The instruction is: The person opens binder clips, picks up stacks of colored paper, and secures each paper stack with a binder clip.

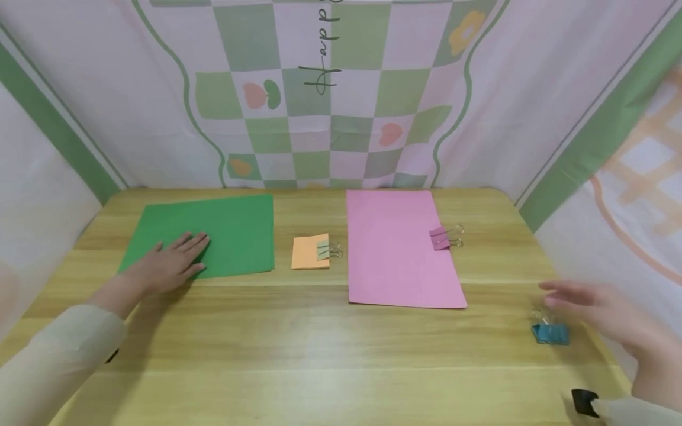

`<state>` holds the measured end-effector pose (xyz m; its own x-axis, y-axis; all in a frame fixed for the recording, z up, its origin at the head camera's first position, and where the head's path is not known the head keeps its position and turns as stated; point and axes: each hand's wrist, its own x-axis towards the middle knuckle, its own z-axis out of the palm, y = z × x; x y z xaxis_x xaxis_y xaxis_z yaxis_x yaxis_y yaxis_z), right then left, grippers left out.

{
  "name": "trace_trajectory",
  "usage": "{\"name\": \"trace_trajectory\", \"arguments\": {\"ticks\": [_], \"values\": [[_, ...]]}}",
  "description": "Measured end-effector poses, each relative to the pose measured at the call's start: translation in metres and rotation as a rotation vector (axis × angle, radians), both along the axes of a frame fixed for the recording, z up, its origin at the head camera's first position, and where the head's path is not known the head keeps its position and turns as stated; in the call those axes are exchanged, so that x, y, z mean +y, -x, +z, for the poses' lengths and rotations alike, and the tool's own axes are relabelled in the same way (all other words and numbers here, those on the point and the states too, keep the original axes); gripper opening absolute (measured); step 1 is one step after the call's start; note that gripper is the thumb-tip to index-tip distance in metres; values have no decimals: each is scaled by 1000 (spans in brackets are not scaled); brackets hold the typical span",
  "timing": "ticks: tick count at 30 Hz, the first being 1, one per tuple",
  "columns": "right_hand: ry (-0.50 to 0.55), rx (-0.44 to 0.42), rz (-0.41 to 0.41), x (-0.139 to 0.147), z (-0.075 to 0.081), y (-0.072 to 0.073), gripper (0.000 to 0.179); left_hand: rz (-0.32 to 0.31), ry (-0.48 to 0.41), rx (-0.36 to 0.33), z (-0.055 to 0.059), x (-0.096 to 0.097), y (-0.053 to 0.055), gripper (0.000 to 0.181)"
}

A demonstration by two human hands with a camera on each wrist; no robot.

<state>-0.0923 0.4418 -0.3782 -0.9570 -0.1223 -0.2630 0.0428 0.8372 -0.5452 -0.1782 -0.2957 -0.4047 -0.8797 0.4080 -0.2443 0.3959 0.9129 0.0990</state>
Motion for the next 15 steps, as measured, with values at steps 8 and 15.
{"name": "trace_trajectory", "arguments": {"ticks": [8,15], "values": [[-7,38,127,7,-11,0,37,15,-8,-15,-3,0,0,66],[-60,-1,163,7,-14,5,41,8,-90,-40,-9,-3,1,66]]}}
